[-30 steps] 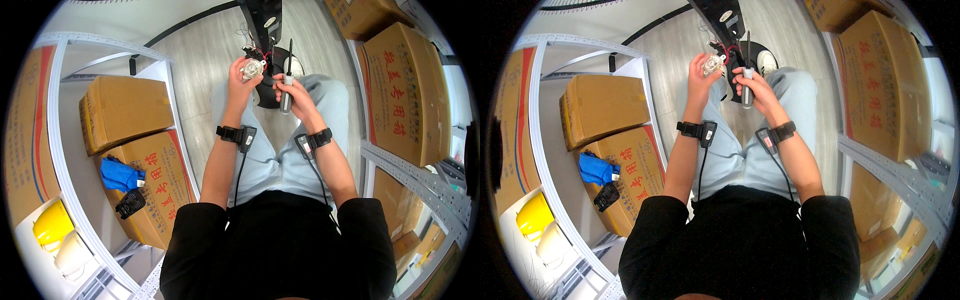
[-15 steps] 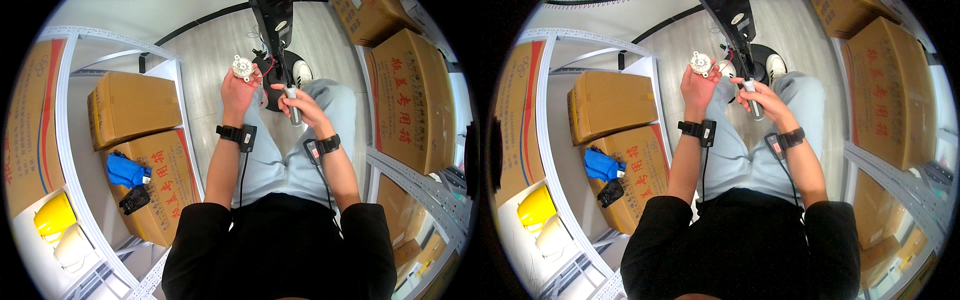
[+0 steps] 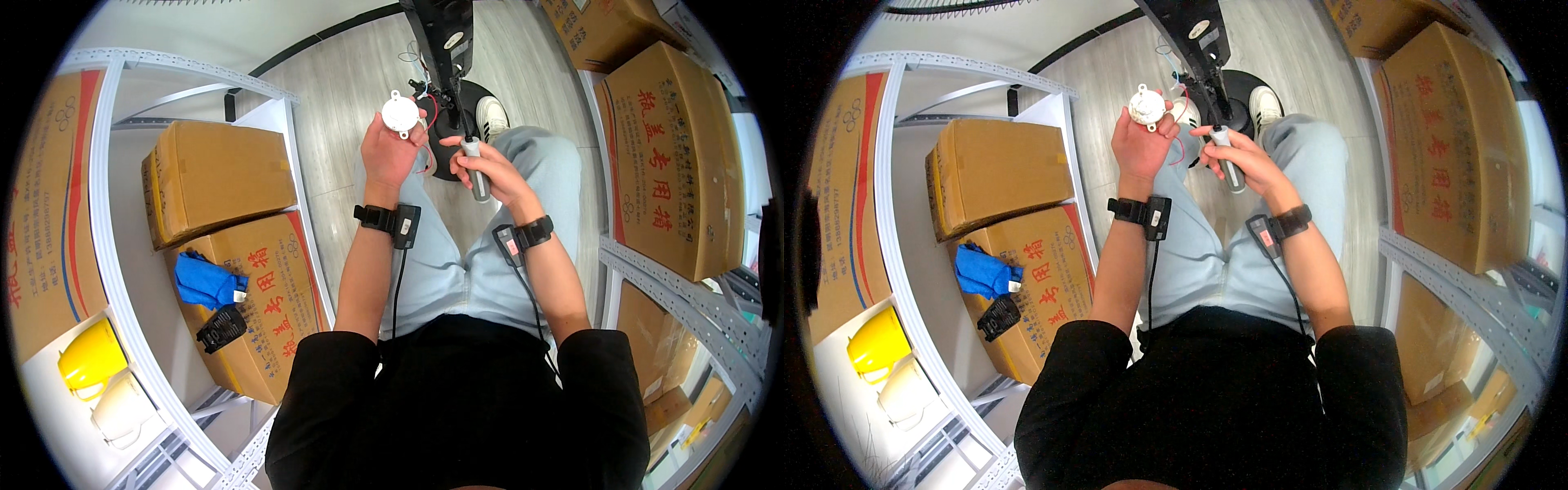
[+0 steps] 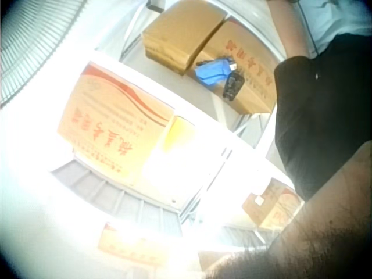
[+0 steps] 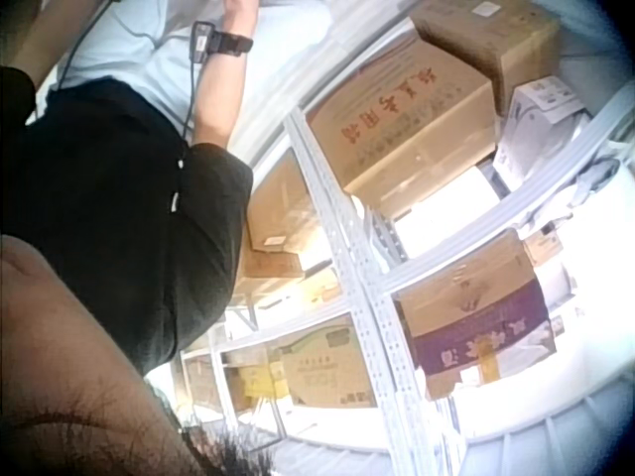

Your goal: The person sits on the floor and uses a screwdriver to manipulate wires and components inside a black plastic housing. They connect wires to a small white circular component and then place it into the housing, securing it with screws.

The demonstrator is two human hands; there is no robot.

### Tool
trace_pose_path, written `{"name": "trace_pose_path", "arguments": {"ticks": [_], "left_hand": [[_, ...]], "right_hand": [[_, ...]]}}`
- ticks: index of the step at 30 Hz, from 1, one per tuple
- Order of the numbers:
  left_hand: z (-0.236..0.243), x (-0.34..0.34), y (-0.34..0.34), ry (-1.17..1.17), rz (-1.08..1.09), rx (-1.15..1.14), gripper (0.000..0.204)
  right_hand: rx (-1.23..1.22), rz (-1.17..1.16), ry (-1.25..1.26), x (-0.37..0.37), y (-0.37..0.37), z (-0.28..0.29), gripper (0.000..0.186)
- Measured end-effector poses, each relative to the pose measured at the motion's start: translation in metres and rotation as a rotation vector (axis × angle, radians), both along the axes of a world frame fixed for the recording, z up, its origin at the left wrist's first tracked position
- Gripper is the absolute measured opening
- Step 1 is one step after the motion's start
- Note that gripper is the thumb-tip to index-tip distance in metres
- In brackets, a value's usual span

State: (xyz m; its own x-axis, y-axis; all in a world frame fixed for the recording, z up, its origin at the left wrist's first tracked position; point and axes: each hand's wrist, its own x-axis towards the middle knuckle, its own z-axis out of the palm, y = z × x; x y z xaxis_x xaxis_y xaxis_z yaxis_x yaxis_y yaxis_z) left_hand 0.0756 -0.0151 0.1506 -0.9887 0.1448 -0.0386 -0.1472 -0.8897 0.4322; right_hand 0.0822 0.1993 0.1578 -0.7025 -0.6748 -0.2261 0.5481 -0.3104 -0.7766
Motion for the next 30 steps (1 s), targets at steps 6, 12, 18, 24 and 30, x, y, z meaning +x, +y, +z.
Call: {"name": "trace_pose_path", "arguments": {"ticks": [6,12,18,24,30], "left_hand": [[0.0007,-0.0003,-0.0023,0.006,-0.047,0.072,0.055],[0.0017,-0.0002,-0.0022,0.001,-0.052,0.071,0.055],[0.0032,-0.0004,-0.0015,-0.017,-0.032,0.029,0.055],[0.0019,-0.0012,-0.0007,-0.007,-0.035,0.023,0.054],[0.0034,-0.0015,0.0005,-0.020,-0.028,0.013,0.054]], "right_hand": [[0.001,-0.008,-0.005,0.0009,-0.0002,-0.0034,0.042],[0.014,-0.010,0.013,0.0017,-0.0011,0.0018,0.045],[-0.031,-0.009,0.008,0.0009,0.0011,0.0019,0.041],[-0.060,-0.014,-0.015,0.0013,0.0015,0.0012,0.041],[-0.058,-0.020,-0.021,0.0011,0.0017,0.0019,0.042]]}}
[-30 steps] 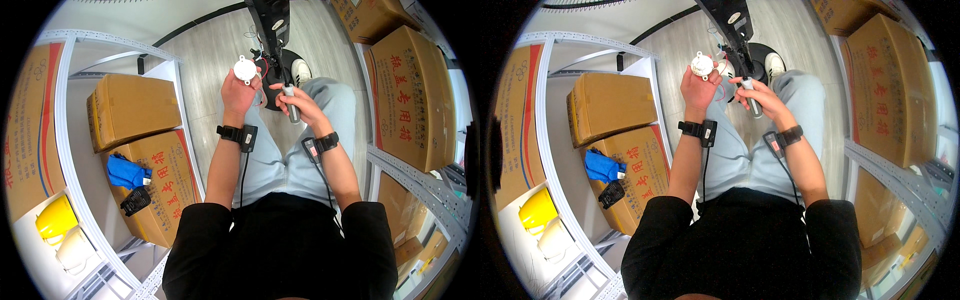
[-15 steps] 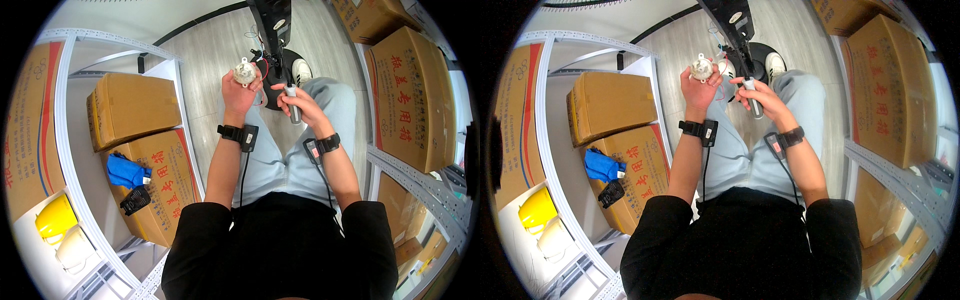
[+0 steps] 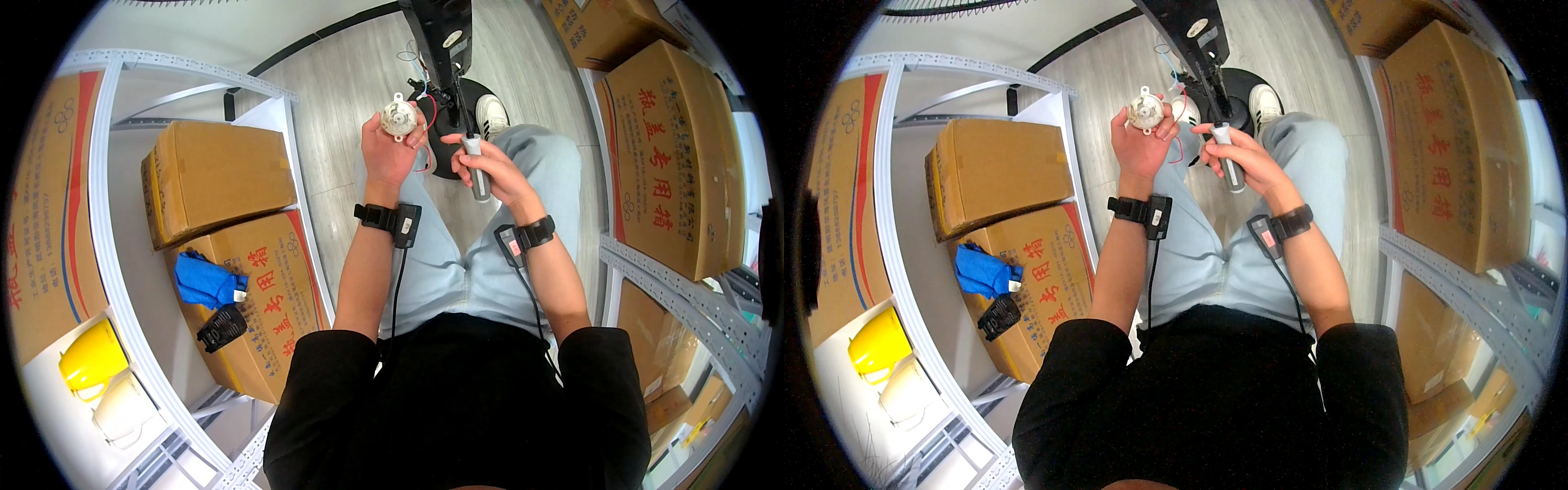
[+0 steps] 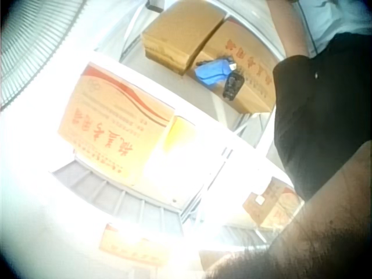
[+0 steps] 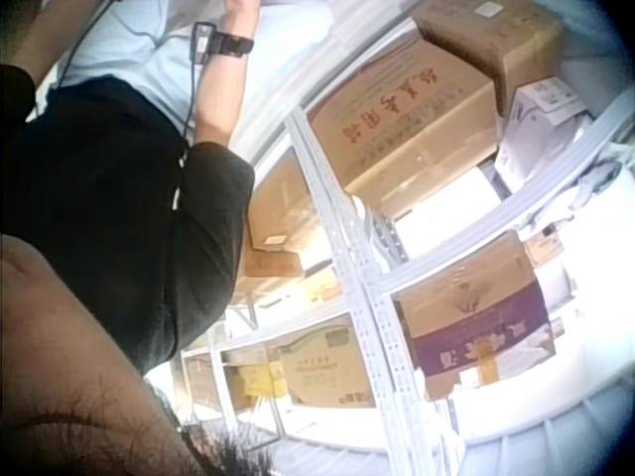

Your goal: The person sits on the floor and uses a screwdriver to manipulate wires and components inside a black plastic housing. They connect wires to a small white circular component and then place it into the housing, securing it with screws.

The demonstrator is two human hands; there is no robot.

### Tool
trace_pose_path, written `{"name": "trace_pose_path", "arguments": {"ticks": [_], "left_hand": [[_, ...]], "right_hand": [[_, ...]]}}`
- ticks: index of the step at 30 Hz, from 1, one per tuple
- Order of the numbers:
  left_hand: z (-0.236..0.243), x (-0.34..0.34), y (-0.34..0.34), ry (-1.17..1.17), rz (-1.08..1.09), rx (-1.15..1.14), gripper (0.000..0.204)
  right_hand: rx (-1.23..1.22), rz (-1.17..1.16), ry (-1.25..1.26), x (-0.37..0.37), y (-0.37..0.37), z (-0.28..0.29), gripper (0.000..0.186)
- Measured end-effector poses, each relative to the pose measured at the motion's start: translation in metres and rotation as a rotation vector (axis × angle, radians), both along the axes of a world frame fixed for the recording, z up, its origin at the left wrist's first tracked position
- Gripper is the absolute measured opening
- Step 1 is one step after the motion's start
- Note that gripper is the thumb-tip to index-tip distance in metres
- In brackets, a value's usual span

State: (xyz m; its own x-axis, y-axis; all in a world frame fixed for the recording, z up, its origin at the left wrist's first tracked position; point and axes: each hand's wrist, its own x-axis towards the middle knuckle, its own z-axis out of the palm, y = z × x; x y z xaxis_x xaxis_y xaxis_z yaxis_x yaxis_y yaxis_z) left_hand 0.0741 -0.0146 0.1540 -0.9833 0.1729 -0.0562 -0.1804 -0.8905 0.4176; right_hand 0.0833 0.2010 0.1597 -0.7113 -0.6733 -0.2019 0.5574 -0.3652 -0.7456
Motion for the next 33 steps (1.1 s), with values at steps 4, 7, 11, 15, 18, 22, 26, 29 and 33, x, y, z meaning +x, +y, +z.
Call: {"name": "trace_pose_path", "arguments": {"ticks": [4,7,11,15,18,22,26,29,33], "left_hand": [[-0.004,-0.001,-0.002,0.018,-0.021,-0.016,0.054],[-0.003,-0.001,-0.002,0.032,-0.043,-0.010,0.053],[0.000,-0.002,0.004,-0.046,0.073,-0.084,0.043],[-0.002,-0.002,0.002,-0.033,0.155,-0.161,0.040],[-0.004,-0.004,0.002,-0.058,0.166,-0.200,0.039],[-0.001,-0.005,0.005,-0.088,0.175,-0.253,0.040],[-0.003,-0.005,0.004,-0.071,0.157,-0.263,0.040],[-0.006,-0.004,0.003,-0.072,0.164,-0.341,0.040],[-0.011,-0.005,0.002,-0.011,0.156,-0.558,0.041]], "right_hand": [[0.020,0.004,0.004,0.000,-0.001,-0.003,0.044],[0.042,-0.044,0.065,0.001,-0.002,-0.004,0.048],[0.064,-0.082,0.104,0.002,-0.005,-0.013,0.052],[0.138,-0.074,0.148,0.005,-0.006,-0.010,0.053],[0.128,-0.084,0.173,0.005,-0.006,-0.009,0.052],[0.185,-0.090,0.230,0.005,-0.004,-0.009,0.051],[0.234,-0.046,0.224,0.004,-0.003,-0.010,0.054],[0.246,-0.032,0.221,0.003,-0.001,-0.006,0.056],[0.340,-0.046,0.360,-0.001,0.011,-0.004,0.056]]}}
